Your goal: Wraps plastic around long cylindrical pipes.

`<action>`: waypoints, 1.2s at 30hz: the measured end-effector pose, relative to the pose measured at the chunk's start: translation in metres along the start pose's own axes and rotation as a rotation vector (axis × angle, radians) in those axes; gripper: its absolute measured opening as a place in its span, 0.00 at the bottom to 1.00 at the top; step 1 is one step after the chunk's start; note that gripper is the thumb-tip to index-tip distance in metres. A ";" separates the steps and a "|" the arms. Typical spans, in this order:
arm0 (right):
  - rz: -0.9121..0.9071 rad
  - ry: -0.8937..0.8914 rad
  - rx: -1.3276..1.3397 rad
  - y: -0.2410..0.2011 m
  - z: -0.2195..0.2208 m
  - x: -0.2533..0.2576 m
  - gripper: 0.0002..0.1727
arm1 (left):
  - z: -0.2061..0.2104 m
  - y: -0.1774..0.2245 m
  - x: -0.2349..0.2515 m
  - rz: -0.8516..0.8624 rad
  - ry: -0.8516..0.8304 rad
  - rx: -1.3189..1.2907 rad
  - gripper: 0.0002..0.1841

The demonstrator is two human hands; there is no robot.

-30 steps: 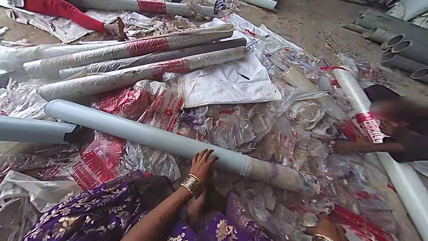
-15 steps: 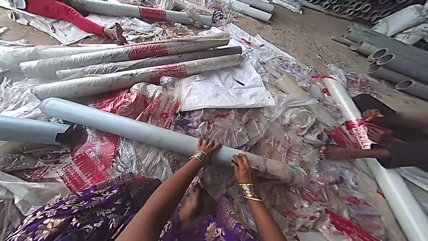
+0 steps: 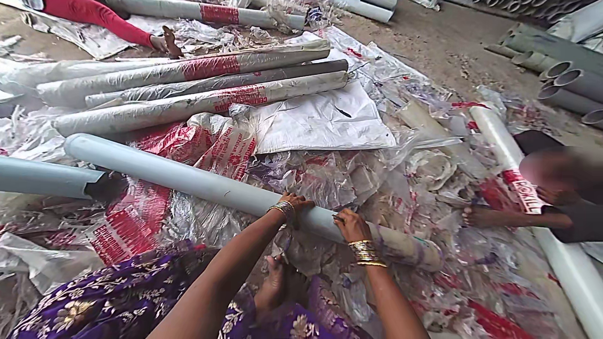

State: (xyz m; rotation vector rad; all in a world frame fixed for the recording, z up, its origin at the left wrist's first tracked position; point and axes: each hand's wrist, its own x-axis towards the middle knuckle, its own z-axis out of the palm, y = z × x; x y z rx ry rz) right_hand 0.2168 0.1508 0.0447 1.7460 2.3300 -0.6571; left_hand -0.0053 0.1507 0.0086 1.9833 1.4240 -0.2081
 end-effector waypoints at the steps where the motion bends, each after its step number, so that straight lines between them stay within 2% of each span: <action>1: -0.009 -0.047 -0.031 -0.002 -0.004 0.002 0.15 | 0.001 0.000 -0.001 0.002 -0.008 0.002 0.54; 5: -0.023 -0.175 -0.166 -0.009 -0.012 0.011 0.17 | 0.003 0.003 -0.004 -0.021 -0.011 0.024 0.54; 9: 0.052 -0.229 -0.349 -0.030 -0.007 0.006 0.22 | 0.003 0.003 -0.002 -0.040 -0.013 0.021 0.54; 12: 0.035 -0.207 -0.326 -0.022 0.002 0.006 0.22 | 0.005 0.005 -0.004 -0.046 0.001 0.013 0.54; 17: -0.033 -0.149 -0.177 -0.009 0.008 -0.011 0.16 | 0.010 0.003 -0.004 -0.037 0.028 -0.003 0.55; 19: -0.111 -0.061 -0.050 -0.003 0.015 -0.023 0.14 | 0.006 0.003 -0.003 -0.042 0.014 -0.008 0.55; 21: -0.211 0.162 0.108 0.008 0.028 -0.029 0.11 | 0.004 0.002 -0.002 -0.048 -0.001 -0.012 0.54; 23: -0.203 0.307 0.193 0.015 0.031 -0.028 0.09 | 0.004 0.002 0.000 -0.047 -0.006 -0.008 0.54; 24: -0.166 0.323 0.203 0.016 0.030 -0.026 0.10 | 0.005 0.003 0.000 -0.045 -0.005 -0.004 0.54; 30: 0.010 0.117 0.090 -0.004 0.016 -0.007 0.13 | 0.009 0.005 -0.006 -0.047 0.036 0.006 0.55; 36: 0.184 -0.057 -0.152 -0.035 0.007 -0.006 0.18 | 0.012 0.007 -0.009 -0.043 0.047 0.008 0.49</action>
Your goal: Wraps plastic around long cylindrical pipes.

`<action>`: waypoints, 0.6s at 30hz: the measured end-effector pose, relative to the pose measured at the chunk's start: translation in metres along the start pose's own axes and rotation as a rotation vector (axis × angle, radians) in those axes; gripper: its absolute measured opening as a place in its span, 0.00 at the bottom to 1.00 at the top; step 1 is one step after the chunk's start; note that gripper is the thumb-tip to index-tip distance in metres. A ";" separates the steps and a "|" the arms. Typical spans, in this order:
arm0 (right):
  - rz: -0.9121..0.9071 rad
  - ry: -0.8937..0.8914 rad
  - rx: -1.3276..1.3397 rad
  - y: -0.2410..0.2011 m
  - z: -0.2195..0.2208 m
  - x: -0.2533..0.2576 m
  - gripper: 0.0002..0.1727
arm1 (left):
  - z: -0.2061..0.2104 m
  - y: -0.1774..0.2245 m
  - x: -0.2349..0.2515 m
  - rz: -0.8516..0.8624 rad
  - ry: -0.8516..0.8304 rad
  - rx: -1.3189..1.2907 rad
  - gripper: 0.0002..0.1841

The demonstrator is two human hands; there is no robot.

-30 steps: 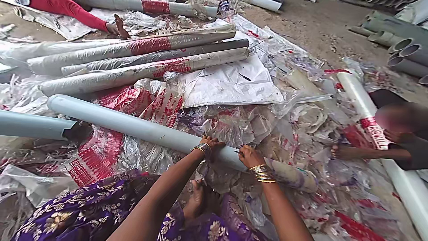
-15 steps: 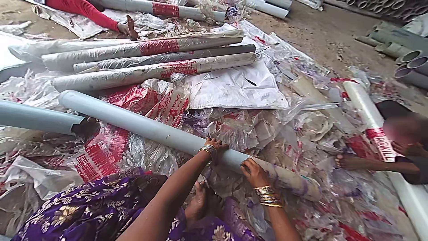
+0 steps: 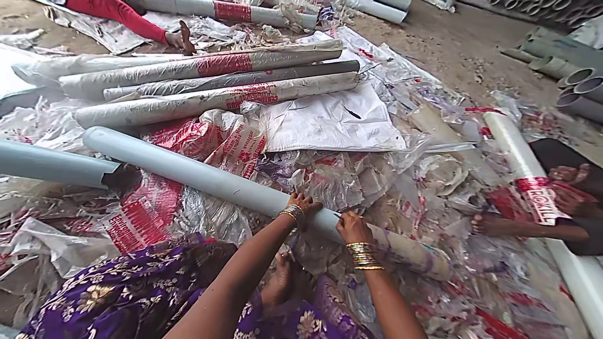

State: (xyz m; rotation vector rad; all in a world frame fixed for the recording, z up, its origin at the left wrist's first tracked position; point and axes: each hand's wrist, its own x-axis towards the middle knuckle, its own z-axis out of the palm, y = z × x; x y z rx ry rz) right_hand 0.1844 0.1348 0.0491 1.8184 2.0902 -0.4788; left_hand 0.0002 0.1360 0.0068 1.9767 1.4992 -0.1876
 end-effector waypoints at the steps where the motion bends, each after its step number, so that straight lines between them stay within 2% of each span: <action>1: 0.033 -0.023 -0.028 -0.006 -0.001 -0.001 0.19 | 0.001 0.000 0.000 0.001 0.004 0.000 0.49; 4: 0.088 -0.065 -0.035 -0.018 0.001 -0.002 0.21 | 0.003 0.000 0.000 -0.005 0.011 0.007 0.54; 6: 0.051 -0.071 0.059 -0.020 0.002 -0.006 0.19 | 0.003 0.000 -0.001 -0.004 0.013 0.011 0.54; 10: -0.163 0.098 0.568 -0.007 0.001 -0.025 0.08 | 0.003 0.000 -0.002 0.007 0.022 -0.035 0.51; 12: -0.179 0.167 0.851 0.003 0.001 -0.033 0.04 | 0.002 -0.001 -0.002 0.008 0.017 -0.044 0.46; 13: -0.156 0.228 0.907 0.009 0.002 -0.032 0.04 | 0.002 -0.001 -0.002 0.007 0.014 -0.039 0.47; 15: -0.108 0.321 0.775 0.024 0.005 -0.027 0.08 | 0.002 -0.001 -0.001 0.001 0.002 -0.022 0.53; 18: -0.051 0.252 0.489 0.030 0.012 -0.017 0.11 | 0.002 0.000 -0.001 -0.002 -0.002 -0.024 0.51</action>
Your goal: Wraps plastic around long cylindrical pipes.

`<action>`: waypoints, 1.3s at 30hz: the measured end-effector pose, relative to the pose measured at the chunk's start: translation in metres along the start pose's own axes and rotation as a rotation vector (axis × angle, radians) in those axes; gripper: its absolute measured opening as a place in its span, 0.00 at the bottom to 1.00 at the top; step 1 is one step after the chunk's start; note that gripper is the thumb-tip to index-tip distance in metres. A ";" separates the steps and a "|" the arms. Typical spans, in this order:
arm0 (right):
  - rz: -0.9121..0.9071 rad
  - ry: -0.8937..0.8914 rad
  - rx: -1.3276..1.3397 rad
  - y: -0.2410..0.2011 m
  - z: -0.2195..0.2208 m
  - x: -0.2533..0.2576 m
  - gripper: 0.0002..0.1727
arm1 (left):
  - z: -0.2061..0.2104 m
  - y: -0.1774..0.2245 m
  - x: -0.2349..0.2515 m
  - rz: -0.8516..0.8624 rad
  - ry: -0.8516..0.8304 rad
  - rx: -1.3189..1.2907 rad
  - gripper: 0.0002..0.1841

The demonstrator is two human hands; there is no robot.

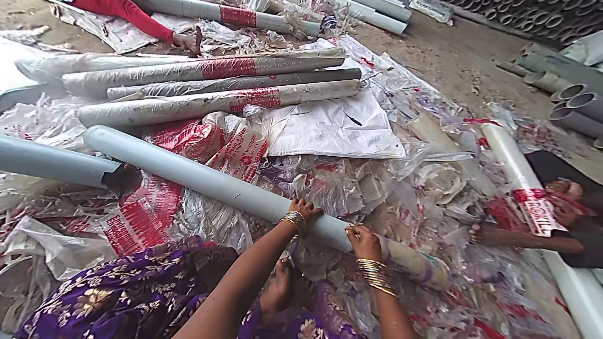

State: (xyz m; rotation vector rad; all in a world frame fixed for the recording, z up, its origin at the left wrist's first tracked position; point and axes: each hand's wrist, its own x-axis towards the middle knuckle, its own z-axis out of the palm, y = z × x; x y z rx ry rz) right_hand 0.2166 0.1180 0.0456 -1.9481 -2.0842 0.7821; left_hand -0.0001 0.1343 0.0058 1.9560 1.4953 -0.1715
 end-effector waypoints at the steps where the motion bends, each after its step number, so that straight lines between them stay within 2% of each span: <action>1: -0.003 -0.018 -0.040 -0.001 0.006 0.001 0.11 | 0.000 0.000 0.000 0.001 0.001 -0.002 0.50; 6: -0.043 -0.014 -0.120 -0.014 0.028 -0.002 0.12 | 0.003 -0.003 0.002 0.017 0.011 0.016 0.47; 9: -0.013 -0.030 -0.186 -0.023 0.029 -0.003 0.13 | 0.003 -0.002 0.001 0.021 0.020 0.019 0.53; 11: 0.001 -0.062 -0.258 -0.030 0.028 -0.003 0.14 | 0.002 -0.001 0.000 0.017 0.014 0.014 0.51; 13: 0.032 -0.126 -0.334 -0.037 0.028 -0.002 0.15 | 0.005 -0.003 0.000 0.023 0.022 0.018 0.44; 17: 0.076 -0.203 -0.340 -0.039 0.027 0.000 0.16 | 0.006 -0.006 0.001 0.067 0.031 0.032 0.44; 19: -0.061 -0.210 -0.239 -0.033 0.030 -0.008 0.15 | 0.006 -0.009 0.000 0.104 0.048 0.017 0.45; 21: -0.264 -0.217 -0.024 -0.024 0.037 -0.023 0.12 | 0.006 -0.011 -0.002 0.150 0.095 -0.006 0.55; 22: -0.312 -0.207 0.054 -0.022 0.040 -0.031 0.12 | 0.006 -0.013 -0.002 0.179 0.126 -0.012 0.58; 23: -0.302 -0.201 0.092 -0.020 0.043 -0.038 0.14 | 0.007 -0.015 -0.002 0.209 0.150 -0.011 0.57; 25: -0.157 -0.180 0.108 -0.009 0.043 -0.045 0.21 | 0.008 -0.017 -0.004 0.258 0.148 0.014 0.51; 28: 0.082 -0.055 0.154 0.013 0.031 -0.038 0.20 | 0.010 -0.004 -0.016 0.198 0.127 0.024 0.47; 30: 0.141 0.026 0.163 0.023 0.020 -0.034 0.20 | 0.024 0.009 -0.029 0.168 0.237 -0.007 0.41; 32: 0.102 0.150 0.132 0.028 0.016 -0.027 0.18 | 0.051 0.014 -0.036 0.167 0.482 -0.016 0.33; 34: 0.037 0.228 0.063 0.026 0.014 -0.018 0.23 | 0.075 0.014 -0.035 0.161 0.749 -0.005 0.26; 36: 0.034 0.162 -0.040 0.024 0.014 -0.009 0.29 | 0.093 0.013 -0.036 0.112 0.932 -0.051 0.20; 39: 0.031 0.067 -0.033 0.031 0.014 0.006 0.27 | 0.100 0.002 -0.048 -0.034 1.067 -0.196 0.13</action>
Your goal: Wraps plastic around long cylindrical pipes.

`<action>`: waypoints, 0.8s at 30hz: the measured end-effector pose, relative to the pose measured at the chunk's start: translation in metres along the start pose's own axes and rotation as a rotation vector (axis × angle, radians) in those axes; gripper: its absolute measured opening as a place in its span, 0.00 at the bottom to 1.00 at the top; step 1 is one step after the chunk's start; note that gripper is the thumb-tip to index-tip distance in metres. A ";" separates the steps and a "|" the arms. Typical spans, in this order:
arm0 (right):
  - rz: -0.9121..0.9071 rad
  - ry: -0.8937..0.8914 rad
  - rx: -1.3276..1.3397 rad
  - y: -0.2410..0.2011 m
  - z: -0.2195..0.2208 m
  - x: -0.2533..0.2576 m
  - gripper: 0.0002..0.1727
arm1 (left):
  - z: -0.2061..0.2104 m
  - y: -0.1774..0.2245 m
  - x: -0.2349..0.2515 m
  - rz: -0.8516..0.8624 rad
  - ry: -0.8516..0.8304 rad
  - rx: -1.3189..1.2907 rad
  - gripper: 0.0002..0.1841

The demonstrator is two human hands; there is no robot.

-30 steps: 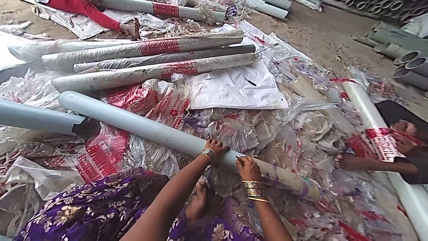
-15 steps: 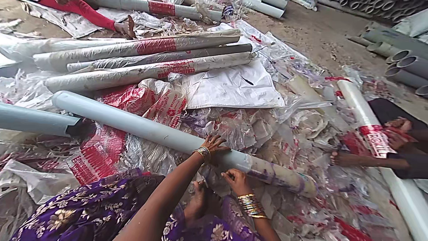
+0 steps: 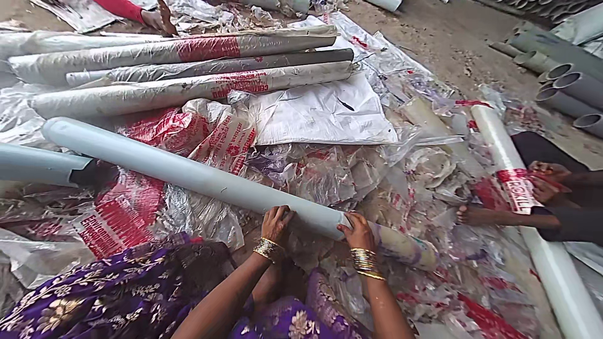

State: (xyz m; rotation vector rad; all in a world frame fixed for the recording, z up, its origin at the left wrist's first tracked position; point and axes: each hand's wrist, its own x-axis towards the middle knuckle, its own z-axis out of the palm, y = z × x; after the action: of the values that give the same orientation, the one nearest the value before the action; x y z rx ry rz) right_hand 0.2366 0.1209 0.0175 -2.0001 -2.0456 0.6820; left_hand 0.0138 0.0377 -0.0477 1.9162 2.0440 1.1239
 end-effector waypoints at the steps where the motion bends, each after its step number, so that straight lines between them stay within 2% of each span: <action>1: -0.004 -0.006 0.000 0.002 -0.001 0.003 0.26 | -0.005 -0.008 -0.002 -0.023 0.028 0.010 0.12; 5: 0.059 -0.047 -0.003 -0.003 -0.006 0.012 0.24 | -0.015 -0.028 -0.006 -0.015 0.039 0.056 0.12; 10: 0.046 -0.026 0.003 0.002 -0.005 0.017 0.23 | -0.014 -0.013 -0.006 -0.050 -0.002 0.022 0.11; 13: 0.044 -0.020 0.003 0.006 -0.002 0.020 0.24 | -0.020 -0.007 0.006 -0.182 -0.027 -0.019 0.18; 16: 0.046 -0.020 0.002 0.008 -0.001 0.022 0.24 | -0.034 -0.020 0.022 -0.287 -0.043 -0.022 0.15; 19: 0.059 -0.018 0.009 0.009 -0.002 0.024 0.24 | -0.041 -0.039 0.024 -0.229 0.016 -0.009 0.09; 24: 0.074 -0.021 0.007 0.006 -0.001 0.024 0.24 | -0.036 -0.038 0.018 -0.150 0.049 -0.002 0.08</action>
State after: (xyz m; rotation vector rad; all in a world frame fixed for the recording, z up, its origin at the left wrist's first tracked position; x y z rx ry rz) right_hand 0.2409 0.1441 0.0115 -2.0826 -1.9872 0.7264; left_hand -0.0407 0.0412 -0.0373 1.7171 2.1697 1.1475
